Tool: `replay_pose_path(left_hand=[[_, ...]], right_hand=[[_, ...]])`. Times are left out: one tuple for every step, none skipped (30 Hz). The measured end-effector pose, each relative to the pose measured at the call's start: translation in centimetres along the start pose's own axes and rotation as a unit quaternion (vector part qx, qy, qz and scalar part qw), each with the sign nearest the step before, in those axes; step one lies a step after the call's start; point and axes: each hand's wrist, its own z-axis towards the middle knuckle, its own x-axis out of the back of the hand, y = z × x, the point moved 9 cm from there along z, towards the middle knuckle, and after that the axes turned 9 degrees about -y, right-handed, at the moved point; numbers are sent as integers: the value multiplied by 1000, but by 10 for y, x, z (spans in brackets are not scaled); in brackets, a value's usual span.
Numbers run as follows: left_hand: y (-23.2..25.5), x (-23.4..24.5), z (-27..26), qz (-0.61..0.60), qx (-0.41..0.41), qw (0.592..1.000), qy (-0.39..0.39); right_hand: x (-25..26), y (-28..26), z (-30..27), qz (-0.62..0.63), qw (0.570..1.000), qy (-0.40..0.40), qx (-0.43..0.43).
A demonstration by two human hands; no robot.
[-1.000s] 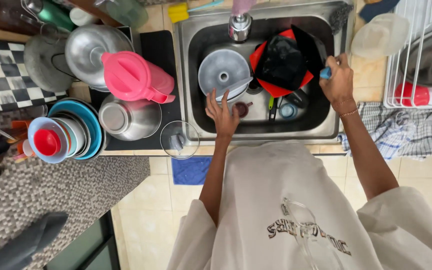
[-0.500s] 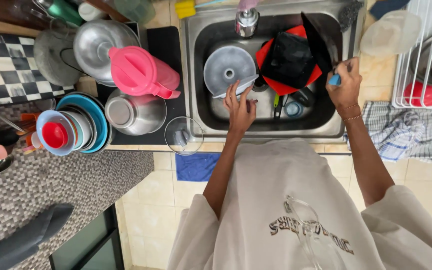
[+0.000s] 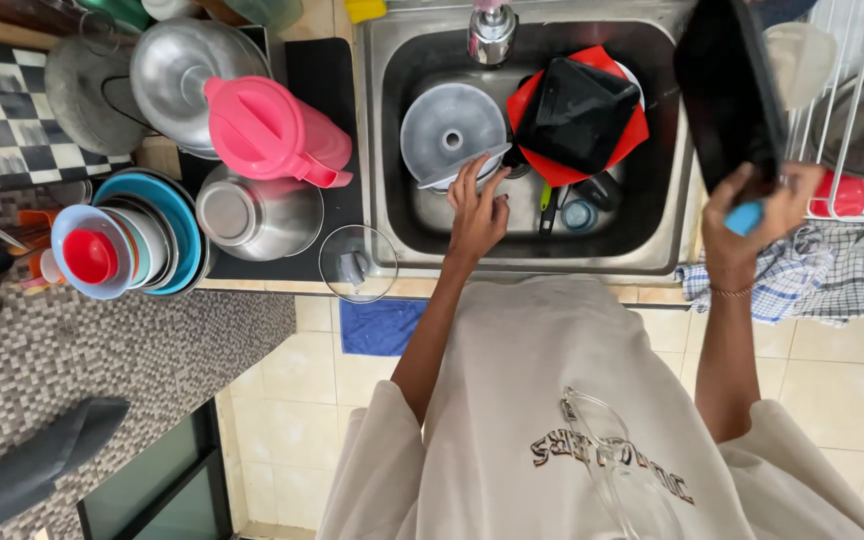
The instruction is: Washing various kitchenware items including plates, bowls, and a cake pan in a kitchen sink using a sponge and dish soap.
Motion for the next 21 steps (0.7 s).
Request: replay_pose_path(left_hand=[[1, -2, 0, 3, -4, 1000, -10], [-1, -1, -1, 2, -3, 1000, -10], [-1, -2, -1, 3, -9, 1000, -13], [-1, -3, 0, 3, -15, 1000, -17], [-2, -3, -1, 1, -15, 1000, -17], [-2, -3, -1, 4, -17, 1000, -18], [-3, -3, -1, 7, -18, 1000, -19], [-4, -3, -2, 7, -18, 1000, -17], [-5, -2, -3, 12, -17, 1000, -17], [-5, -2, -4, 17, -16, 1000, -18], [-7, -4, -4, 16, -16, 1000, -17], [-9, -5, -6, 17, -13, 1000, -18], [-12, -6, -7, 18, -10, 1000, -18], [-13, -7, -10, 16, -9, 1000, -22], [-14, -9, -12, 15, -8, 1000, -21], [-15, -11, -11, 13, -10, 1000, -20], [-12, -13, -11, 11, -12, 1000, -22], [-12, -12, -7, 10, -15, 1000, -15], [-12, -9, -3, 9, -18, 1000, -8], [-12, -12, -5, 11, -15, 1000, -8], [-21, -17, -6, -55, 29, 998, -21]], right_hand=[[12, 1, -3, -30, 999, 22, -5], [20, -2, 1, -30, 999, 22, -4], [37, -16, 3, -80, 993, 80, 44], [54, -30, 2, -131, 978, 136, 92], [54, -4, -12, -132, 978, 136, 92], [57, 24, -26, -103, 981, 145, 84], [59, 52, -39, -70, 983, 152, 76], [50, 58, -48, -69, 983, 152, 77], [24, 51, -54, -385, 914, 105, 76], [-5, 56, -61, -661, 746, 51, 68], [-15, 31, -43, -661, 746, 51, 69], [-15, 22, -23, -359, 933, 13, 10], [-28, 17, -5, -8, 998, -22, -50], [-45, 24, -10, -9, 998, -24, -53], [-73, 38, -15, 8, 993, -86, -86], [-100, 53, -19, 25, 982, -146, -117], [-101, 51, -26, 22, 982, -145, -120], [-110, 54, -30, 28, 976, -157, -148], [-119, 56, -33, 35, 969, -168, -177], [-117, 44, -31, 38, 968, -171, -177], [-114, 33, -28, 172, 958, -140, -183]])
